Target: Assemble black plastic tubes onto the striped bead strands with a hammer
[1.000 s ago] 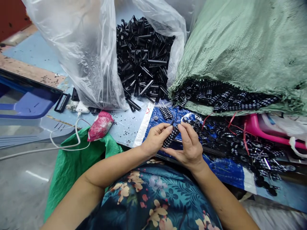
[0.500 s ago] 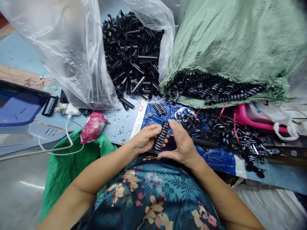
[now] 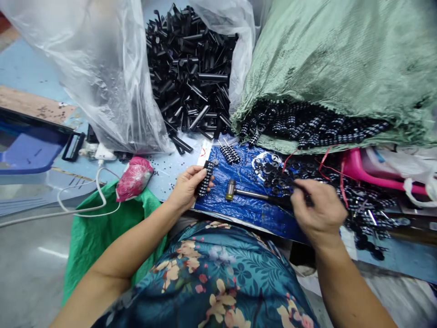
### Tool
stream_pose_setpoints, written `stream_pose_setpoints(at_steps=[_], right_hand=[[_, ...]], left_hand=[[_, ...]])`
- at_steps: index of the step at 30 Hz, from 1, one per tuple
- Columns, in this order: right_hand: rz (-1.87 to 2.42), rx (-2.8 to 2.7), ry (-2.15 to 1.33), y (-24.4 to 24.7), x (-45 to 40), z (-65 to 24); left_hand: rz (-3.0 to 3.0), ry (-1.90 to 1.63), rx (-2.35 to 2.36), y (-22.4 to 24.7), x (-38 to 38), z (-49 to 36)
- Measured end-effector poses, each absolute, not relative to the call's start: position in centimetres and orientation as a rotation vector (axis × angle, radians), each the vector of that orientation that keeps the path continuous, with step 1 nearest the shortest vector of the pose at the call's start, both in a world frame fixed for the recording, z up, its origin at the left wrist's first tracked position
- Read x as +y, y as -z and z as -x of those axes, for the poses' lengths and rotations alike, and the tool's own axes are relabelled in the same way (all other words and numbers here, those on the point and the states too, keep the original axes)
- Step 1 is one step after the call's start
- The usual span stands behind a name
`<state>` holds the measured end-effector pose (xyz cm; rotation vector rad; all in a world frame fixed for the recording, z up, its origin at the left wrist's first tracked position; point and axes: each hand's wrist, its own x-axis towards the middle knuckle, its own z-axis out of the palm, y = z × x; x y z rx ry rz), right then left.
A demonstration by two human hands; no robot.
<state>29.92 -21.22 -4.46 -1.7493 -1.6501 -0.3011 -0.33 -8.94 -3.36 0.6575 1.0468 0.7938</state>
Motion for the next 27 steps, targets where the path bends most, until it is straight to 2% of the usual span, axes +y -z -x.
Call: stream_pose_setpoints(at_steps=[3,6,9,12,14,18,24,27], right_hand=[[1.789,-1.581,0.426,3.6,-19.8,-30.2],[1.682,-2.004,0.280,4.3,-19.7,-28.7],[1.598,-2.336,0.153,5.8,-20.5,-26.8],[1.642,-2.221,0.284,6.1,-20.9,-25.8],[1.632,-2.073,0.289,5.3,-20.6,-25.4],[1.523,-1.883,0.235,3.6,-19.3,-23.9],[1.588,-2.147,0.054,4.5,-17.9,-21.6],[1.435,-2.073,0.052,4.1,-18.3,-21.2]], left_hand=[[-0.693,-0.763,1.052,4.0,-9.5,0.1],[-0.890,-0.766,1.057,4.8,-9.6,0.2],[-1.407,-0.776,1.095,5.3,-9.3,0.4],[-1.990,-0.586,1.142,5.1,-8.3,0.6],[-2.172,-0.394,1.140,4.8,-7.3,0.7],[-2.113,-0.155,1.093,4.5,-5.7,0.7],[-1.999,-0.147,1.099,4.3,-5.1,0.2],[-2.003,-0.106,1.081,4.4,-4.5,0.3]])
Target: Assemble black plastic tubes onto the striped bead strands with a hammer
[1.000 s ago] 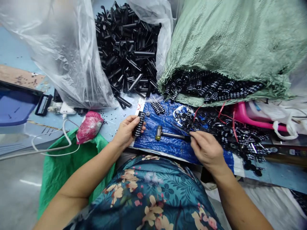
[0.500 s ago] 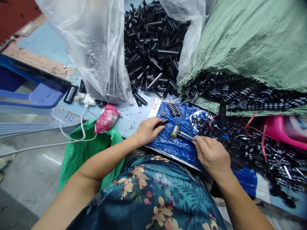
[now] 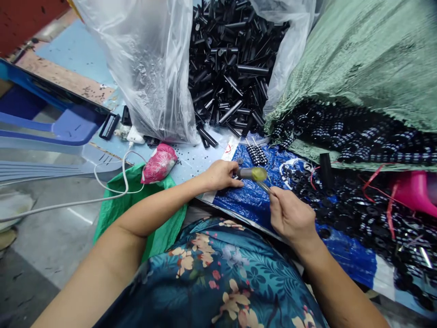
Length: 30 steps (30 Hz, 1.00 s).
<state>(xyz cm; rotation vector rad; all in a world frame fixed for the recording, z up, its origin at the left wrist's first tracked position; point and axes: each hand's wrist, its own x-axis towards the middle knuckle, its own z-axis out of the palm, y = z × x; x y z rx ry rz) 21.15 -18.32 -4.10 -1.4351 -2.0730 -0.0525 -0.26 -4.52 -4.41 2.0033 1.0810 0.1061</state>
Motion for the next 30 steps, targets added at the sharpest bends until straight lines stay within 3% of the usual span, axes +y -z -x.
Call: stream_pose_setpoints(at_steps=[3,8,14,17,22,30], right_hand=[[1.257,-2.123,0.049,3.7,-18.8,-20.2],[1.338,-2.440,-0.072,4.6,-19.0,-18.8],[1.256,-2.237,-0.181,5.2,-20.4,-22.6],[1.320,-2.138,-0.162,5.2,-20.5,-23.3],[1.267,-2.112,-0.060,3.7,-18.8,-21.1],[1.254,-2.130,0.128,3.6,-17.8,-19.4]], left_hand=[[-1.991,-0.071,1.046,4.9,-3.8,0.0],[-2.087,0.013,1.060,4.6,-3.5,-0.9],[-2.148,0.389,0.702,-1.6,-3.4,6.7],[-2.045,0.401,0.830,-3.5,-3.3,9.5],[-2.065,0.104,1.076,0.0,-3.6,4.7],[-2.132,0.123,1.118,3.7,-2.0,0.6]])
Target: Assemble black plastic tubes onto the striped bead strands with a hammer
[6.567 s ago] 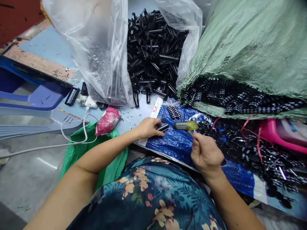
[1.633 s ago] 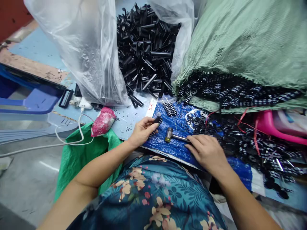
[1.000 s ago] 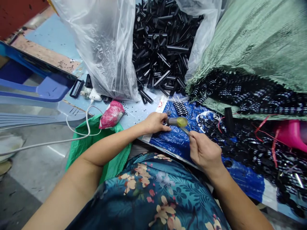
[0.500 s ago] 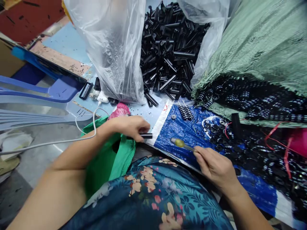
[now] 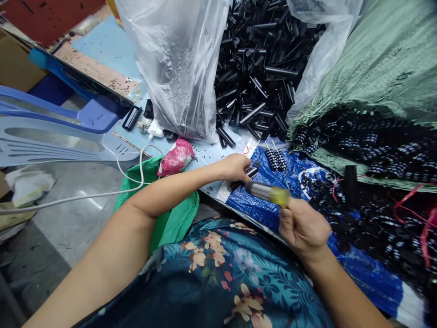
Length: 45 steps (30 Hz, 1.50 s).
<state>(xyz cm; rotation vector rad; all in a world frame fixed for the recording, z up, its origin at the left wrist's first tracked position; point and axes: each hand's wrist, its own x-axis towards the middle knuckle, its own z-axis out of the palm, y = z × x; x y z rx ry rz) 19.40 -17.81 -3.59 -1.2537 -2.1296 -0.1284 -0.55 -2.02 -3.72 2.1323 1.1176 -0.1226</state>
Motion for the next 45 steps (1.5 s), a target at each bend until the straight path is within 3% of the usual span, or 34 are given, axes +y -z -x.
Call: stream_pose_setpoints(at_steps=[4,9,14,17,20,24,28,33,39,45], right_hand=[[1.297,-2.478,0.029,4.4,-17.2,-17.7],[1.214,-2.378,-0.096,3.9,-18.2,-20.1],[1.514,-2.169,0.249,5.2,-19.9,-25.5],[1.703,-2.156,0.369,6.3,-19.8,-26.4],[1.711,-2.113,0.216,6.1,-19.1,-26.3],[1.680,-1.924,-0.057,4.7,-17.9,-27.4],[1.742,-1.589,-0.154,3.3,-15.0,-29.6],[1.841,-1.568,0.064,2.2,-8.5,-31.5],[2.234,-1.633,0.233,0.7,-3.9,-32.6],[2.367,-1.831,0.403,-1.3,-1.2,-33.1]], left_hand=[[-2.160,0.193,1.143,3.2,-2.2,-0.2],[-2.202,0.279,0.914,-0.4,-2.5,4.6],[-1.941,0.549,0.764,-4.3,-2.8,13.2],[-2.269,0.315,0.949,-3.0,-2.2,12.3],[-2.724,0.036,1.289,0.3,-0.1,8.3],[-2.908,0.145,1.365,3.5,3.7,5.3],[-2.938,-0.036,1.333,3.4,4.7,4.8],[-2.891,-0.512,1.214,1.9,0.6,2.4],[-2.857,-0.099,1.115,3.8,-4.2,2.4],[-2.770,-0.098,1.187,3.4,-4.0,2.0]])
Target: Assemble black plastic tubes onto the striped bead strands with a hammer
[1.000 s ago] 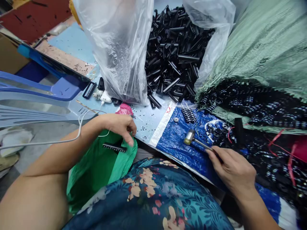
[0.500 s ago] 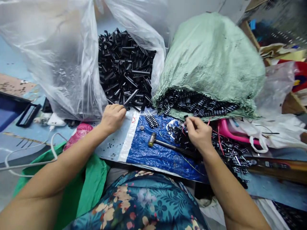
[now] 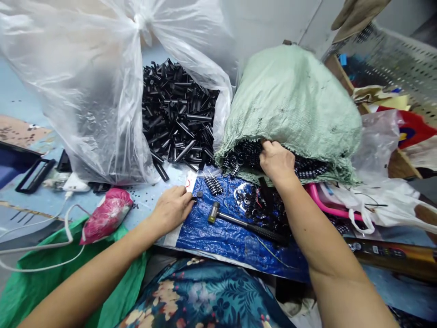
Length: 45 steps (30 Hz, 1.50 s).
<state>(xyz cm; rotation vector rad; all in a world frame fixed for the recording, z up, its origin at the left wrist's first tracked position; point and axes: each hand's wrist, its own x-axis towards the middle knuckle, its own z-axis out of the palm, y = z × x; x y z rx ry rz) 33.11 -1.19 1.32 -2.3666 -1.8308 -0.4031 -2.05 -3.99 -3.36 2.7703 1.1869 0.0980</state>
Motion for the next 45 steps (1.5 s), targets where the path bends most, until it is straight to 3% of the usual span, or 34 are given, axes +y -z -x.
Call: stream_pose_setpoints(at_steps=[9,19,23,27,29,33,40,45], right_hand=[[2.255,-2.174,0.503,-1.8,0.5,-35.1],[1.887,-2.203,0.436,-1.4,-1.0,-36.4],[1.512,-1.787,0.003,0.2,-7.3,-32.4],[1.366,-0.928,-1.007,2.2,-12.8,-26.2],[1.256,-0.540,-1.295,2.8,-13.9,-23.9],[1.137,-0.310,-1.378,3.0,-14.2,-21.8],[1.053,-0.361,-1.374,2.4,-14.8,-20.7],[0.996,-0.231,-1.270,2.4,-14.4,-20.1]], left_hand=[[-2.620,-0.033,1.275,4.2,-3.4,2.9],[-1.882,-0.771,1.443,3.6,-4.9,3.2],[-1.627,-0.764,1.369,2.5,-4.8,3.4],[-1.849,-0.746,1.255,1.7,-5.1,2.3],[-1.957,-0.737,1.174,1.4,-5.4,1.1],[-1.792,-0.765,1.088,1.1,-6.4,-1.9],[-0.874,-0.776,0.741,1.7,-8.0,-5.7],[-0.995,-0.760,0.810,2.2,-8.7,-6.8]])
